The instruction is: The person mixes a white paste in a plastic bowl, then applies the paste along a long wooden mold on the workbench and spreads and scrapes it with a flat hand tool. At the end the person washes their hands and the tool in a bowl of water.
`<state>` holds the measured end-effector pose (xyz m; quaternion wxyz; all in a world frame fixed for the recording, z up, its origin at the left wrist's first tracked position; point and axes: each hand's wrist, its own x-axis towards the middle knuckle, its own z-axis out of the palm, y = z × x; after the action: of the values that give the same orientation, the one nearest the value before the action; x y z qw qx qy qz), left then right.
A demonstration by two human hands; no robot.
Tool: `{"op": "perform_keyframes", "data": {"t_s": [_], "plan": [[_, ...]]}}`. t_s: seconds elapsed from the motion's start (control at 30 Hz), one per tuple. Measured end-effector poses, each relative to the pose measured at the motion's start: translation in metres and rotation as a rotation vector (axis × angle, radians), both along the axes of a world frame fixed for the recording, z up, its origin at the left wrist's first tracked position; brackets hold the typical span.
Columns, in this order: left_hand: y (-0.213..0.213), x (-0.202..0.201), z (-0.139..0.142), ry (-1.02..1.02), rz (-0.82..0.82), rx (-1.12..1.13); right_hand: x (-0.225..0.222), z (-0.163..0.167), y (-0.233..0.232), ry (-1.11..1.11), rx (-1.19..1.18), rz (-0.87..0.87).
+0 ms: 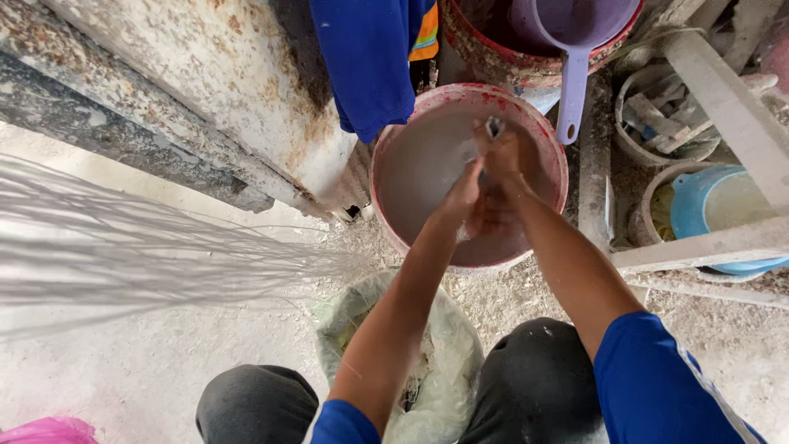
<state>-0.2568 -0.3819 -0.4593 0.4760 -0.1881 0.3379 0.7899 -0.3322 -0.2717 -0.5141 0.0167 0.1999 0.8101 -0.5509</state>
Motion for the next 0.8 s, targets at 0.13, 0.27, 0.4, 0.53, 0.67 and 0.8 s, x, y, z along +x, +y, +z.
{"op": "perform_keyframes", "data": {"t_s": [0.13, 0.27, 0.4, 0.53, 0.67, 0.8], "plan": [[-0.019, -0.003, 0.004, 0.502, 0.115, -0.631, 0.013, -0.013, -0.008, -0.080, 0.026, 0.131], [-0.021, -0.020, -0.013, 0.777, 0.174, -1.261, 0.013, -0.019, -0.013, -0.190, 0.016, 0.229], [-0.002, -0.036, -0.028, 0.932, 0.141, -1.037, 0.020, -0.019, -0.015, -0.275, 0.000, 0.199], [-0.008, -0.055, -0.025, 0.759, 0.341, -1.008, 0.030, -0.021, -0.023, -0.234, -0.067, 0.371], [0.008, -0.032, -0.028, 0.769, 0.369, -1.083, 0.028, -0.026, -0.024, -0.295, -0.036, 0.353], [0.029, -0.011, -0.044, 0.980, 0.221, -0.942, 0.031, -0.036, -0.018, -0.267, -0.026, 0.337]]}}
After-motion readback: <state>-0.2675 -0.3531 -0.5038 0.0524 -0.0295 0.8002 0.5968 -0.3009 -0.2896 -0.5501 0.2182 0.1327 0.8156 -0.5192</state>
